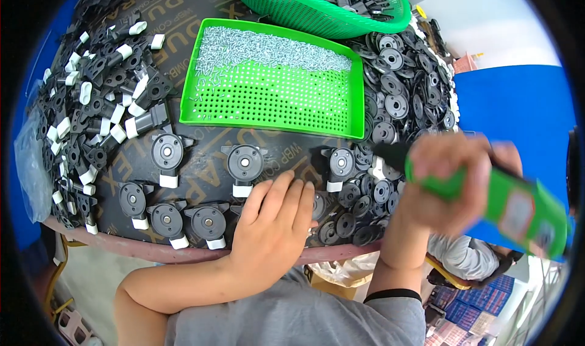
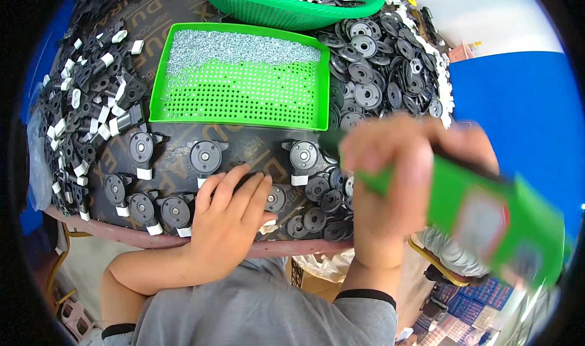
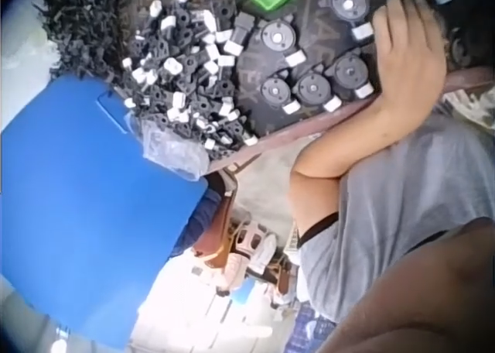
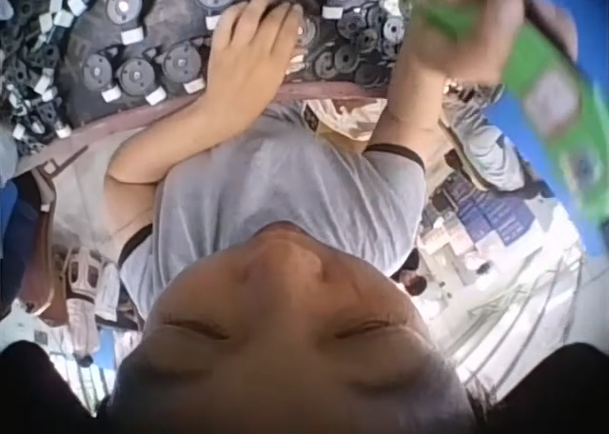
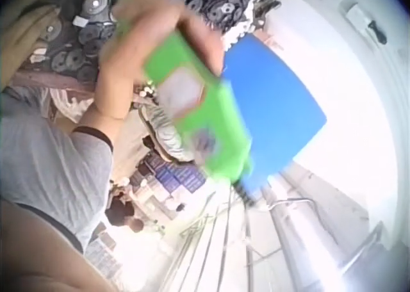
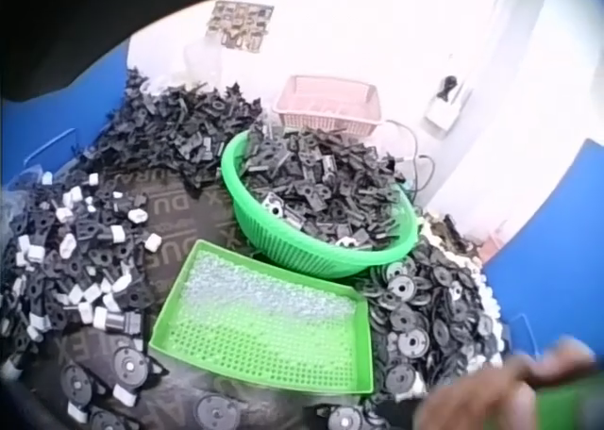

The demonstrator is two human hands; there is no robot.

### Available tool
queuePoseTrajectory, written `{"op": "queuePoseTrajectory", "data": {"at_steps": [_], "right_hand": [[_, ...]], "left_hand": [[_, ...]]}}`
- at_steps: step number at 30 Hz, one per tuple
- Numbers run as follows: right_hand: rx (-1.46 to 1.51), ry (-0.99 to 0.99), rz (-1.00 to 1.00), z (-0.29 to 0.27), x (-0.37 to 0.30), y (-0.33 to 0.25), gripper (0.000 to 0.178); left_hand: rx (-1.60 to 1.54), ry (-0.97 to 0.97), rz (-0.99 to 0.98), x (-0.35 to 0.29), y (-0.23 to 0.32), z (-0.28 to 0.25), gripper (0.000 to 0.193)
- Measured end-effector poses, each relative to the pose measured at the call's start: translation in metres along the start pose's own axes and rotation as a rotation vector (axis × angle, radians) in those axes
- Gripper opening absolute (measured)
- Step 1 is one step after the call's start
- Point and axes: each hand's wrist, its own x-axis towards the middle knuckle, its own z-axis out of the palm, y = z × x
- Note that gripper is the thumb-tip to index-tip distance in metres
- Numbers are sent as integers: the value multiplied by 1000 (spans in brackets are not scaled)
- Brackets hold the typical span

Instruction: Assembling small plastic and metal mechanical components using an electric screwdriver at an industrial workbench.

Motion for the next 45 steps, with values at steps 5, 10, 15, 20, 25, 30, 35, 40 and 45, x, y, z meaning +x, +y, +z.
{"op": "queuePoseTrajectory", "data": {"at_steps": [5, 10, 15, 20, 25, 30, 35, 40, 45], "right_hand": [[10, -13, -114, -1, 25, 76, 23], [-86, -4, -136, -3, 28, 82, 20], [-94, -39, -173, -5, 28, 85, 20], [4, 1, -112, -3, 26, 82, 22], [65, -174, -76, -8, 12, 12, 25], [66, -362, -103, 12, -33, -20, 27], [17, -449, -84, 12, -47, -11, 29], [-23, -429, -87, 10, -49, -8, 29], [7, -530, -91, 7, -41, -4, 31]], "left_hand": [[-101, -34, -92, 4, -3, -3, 57], [-123, -58, -80, 6, -4, -1, 57], [-118, -42, -77, 6, -6, 0, 56], [-172, -67, -102, 7, -7, -3, 57], [-190, -70, -106, 8, -11, -8, 56], [-202, -82, -110, 7, -14, -8, 54], [-267, -85, -140, 8, -15, -8, 53], [-252, -59, -123, 9, -15, -7, 49], [-243, -74, -118, 10, -15, -9, 49]]}}
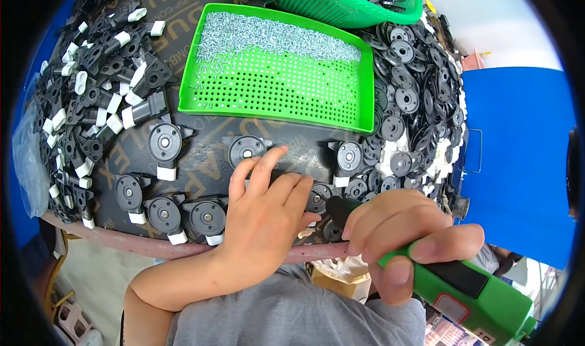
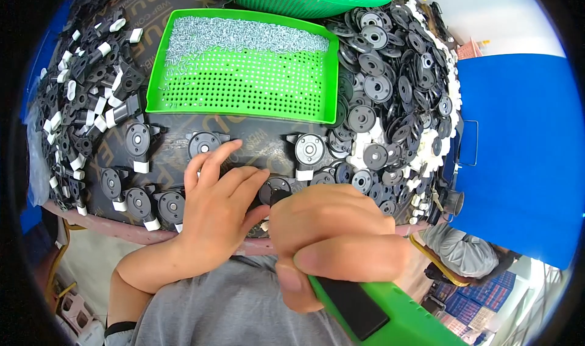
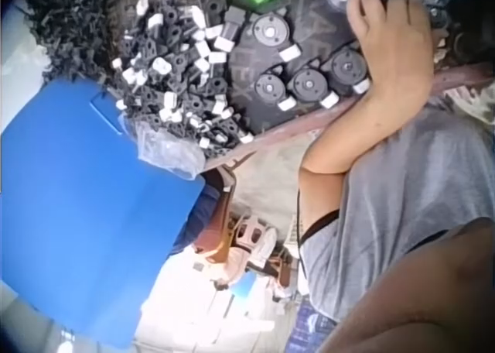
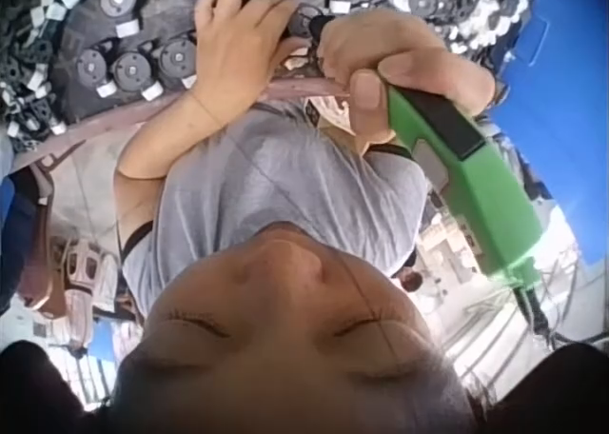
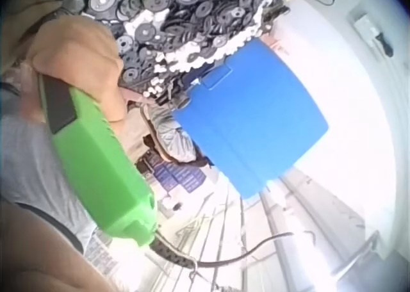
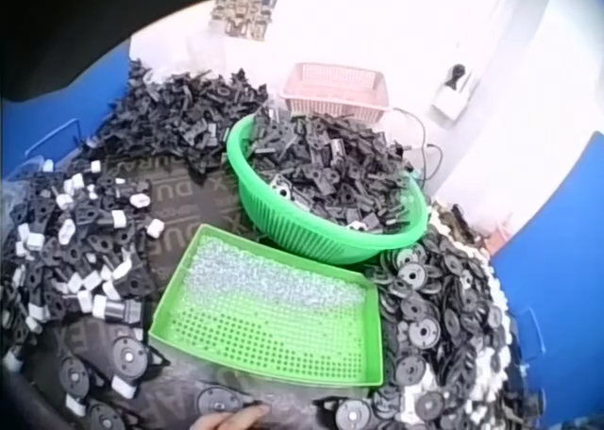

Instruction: Assembling small plastic and metal mechanical components using an electric screwdriver at an industrial workbench.

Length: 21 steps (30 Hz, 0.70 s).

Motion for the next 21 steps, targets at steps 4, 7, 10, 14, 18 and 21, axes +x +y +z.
{"op": "queuePoseTrajectory", "data": {"at_steps": [4, 7, 10, 14, 18, 21], "right_hand": [[50, -101, -6, -3, 3, 5, 32], [47, 16, 72, 2, 1, 5, 32], [35, -234, 53, -20, 17, -4, 31], [62, 221, -25, -17, 29, 0, 20], [-164, 408, 107, -31, 45, 61, 28], [0, 506, 28, -30, 51, 82, 24]], "left_hand": [[14, -13, 1, 1, 0, 0, 48], [19, -18, -15, 0, -1, 2, 50], [30, -12, -32, 0, 1, 7, 52], [107, 25, -24, -2, 4, 7, 56], [173, 91, -26, -1, 4, 8, 52], [159, 89, -22, 0, 5, 5, 53]]}}
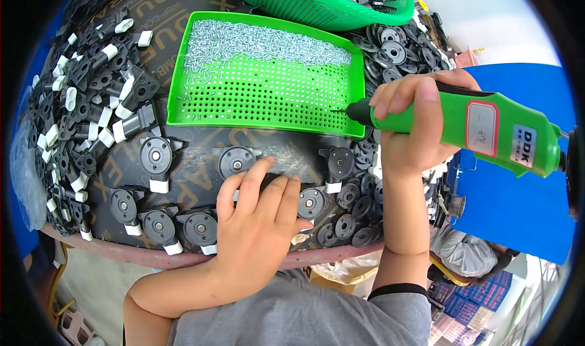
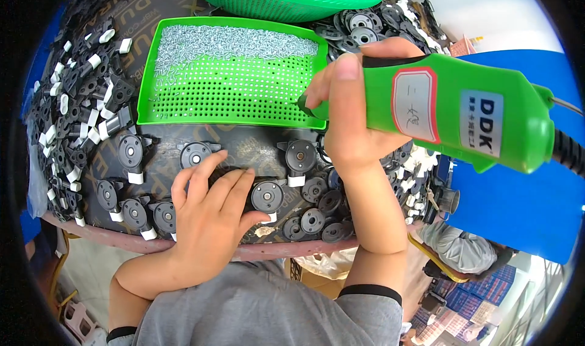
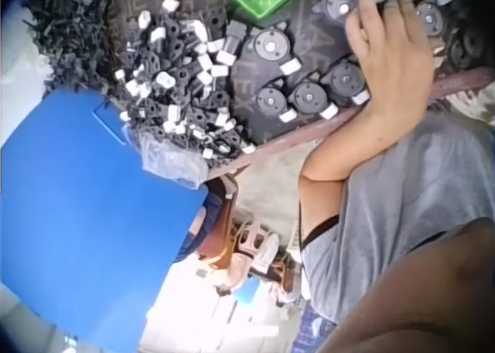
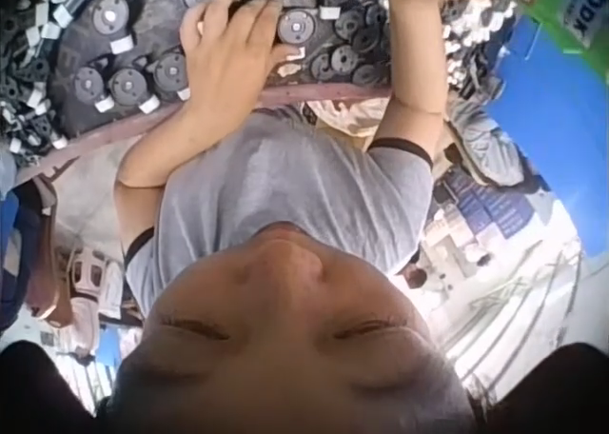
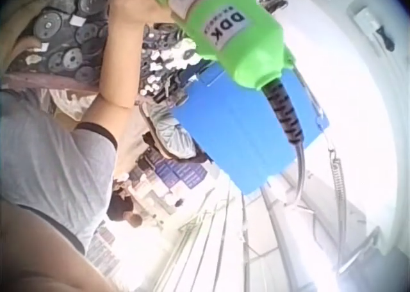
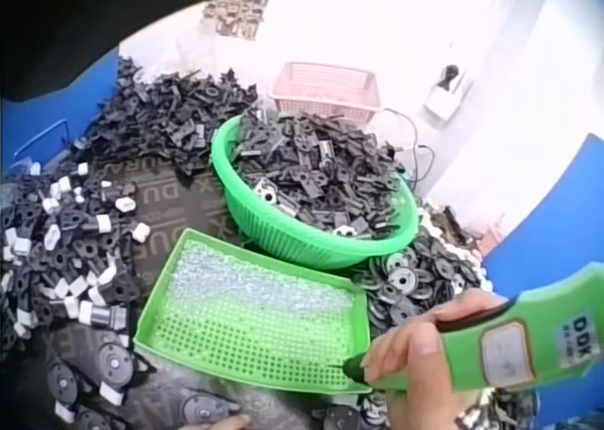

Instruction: Assembling small plastic and metal mechanical components using an electric screwdriver at an industrial workbench.

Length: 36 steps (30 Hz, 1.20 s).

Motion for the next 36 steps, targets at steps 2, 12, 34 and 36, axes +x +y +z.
{"op": "queuePoseTrajectory", "data": {"at_steps": [2, 12, 34, 36], "right_hand": [[3, -57, -7, -4, 0, 4, 23], [25, -27, -15, -1, -2, 5, 24], [-53, -489, -24, -13, -75, -95, 31], [-14, -554, -18, -13, -66, -95, 31]], "left_hand": [[-41, -38, -3, -1, 0, 1, 57], [-68, -44, 20, -2, -2, 1, 56], [-103, -10, 35, -2, 1, 7, 52], [-105, -11, 37, 0, 2, 7, 53]]}}
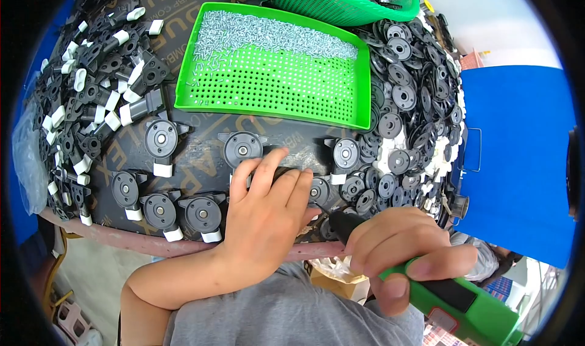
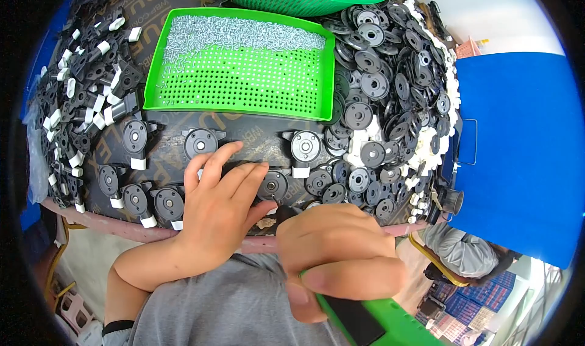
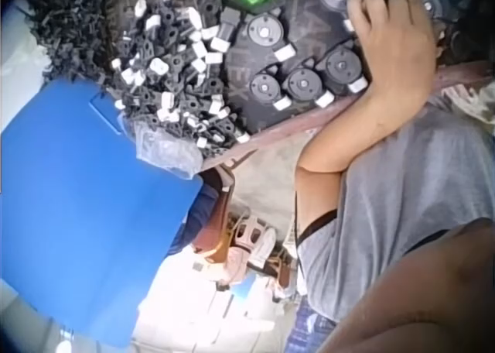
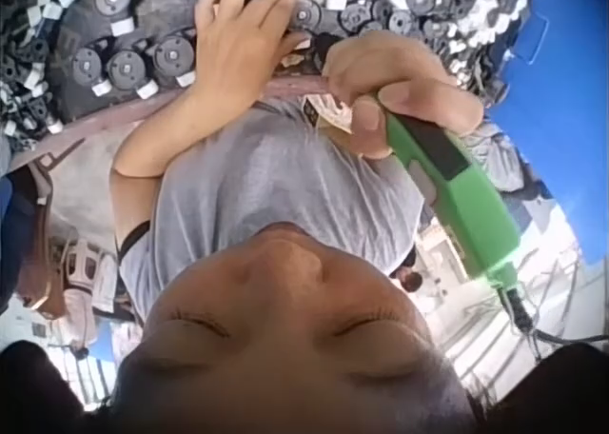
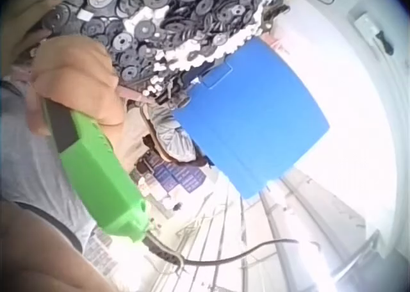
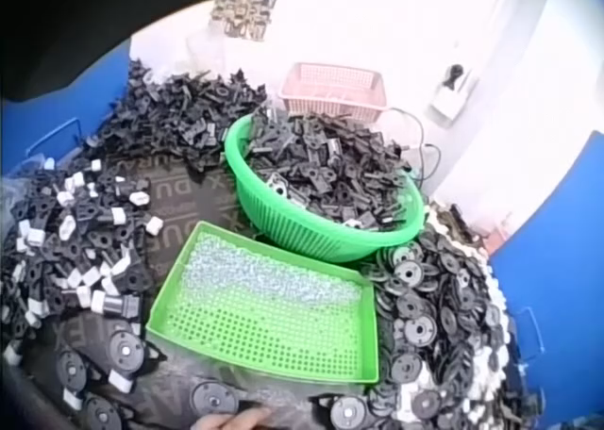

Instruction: Assembling small plastic and metal mechanical components using an electric screwdriver at an industrial workbench.

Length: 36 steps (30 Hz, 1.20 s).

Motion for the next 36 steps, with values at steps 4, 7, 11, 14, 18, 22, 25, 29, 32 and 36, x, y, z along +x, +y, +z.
{"op": "queuePoseTrajectory", "data": {"at_steps": [4, 7, 11, 14, 18, 22, 25, 29, 32, 36], "right_hand": [[260, -307, -41, -10, 15, 14, 31], [41, -155, 52, -2, 9, 3, 32], [95, -153, 4, -7, 10, 10, 34], [268, -88, 2, -23, 26, 5, 35], [74, 419, -14, -15, 43, 29, 23], [-65, 505, -6, -21, 65, 81, 27], [-6, 480, -10, -20, 66, 97, 25], [-36, 451, 56, -19, 67, 96, 23], [-59, 451, 31, -21, 65, 101, 23], [-33, 501, 24, -23, 63, 104, 22]], "left_hand": [[15, -5, -6, -4, -3, 1, 52], [37, 0, -2, -5, -4, 4, 51], [97, 4, 6, -5, -1, 6, 51], [137, -14, 23, -6, 0, 3, 59], [172, -37, -81, 0, -4, -36, 69], [191, -23, -137, 4, -31, -63, 62], [156, -19, -139, 5, -40, -61, 53], [124, 9, -119, 4, -44, -55, 50], [114, 16, -111, 7, -42, -51, 49], [79, 9, -109, 8, -41, -45, 51]]}}
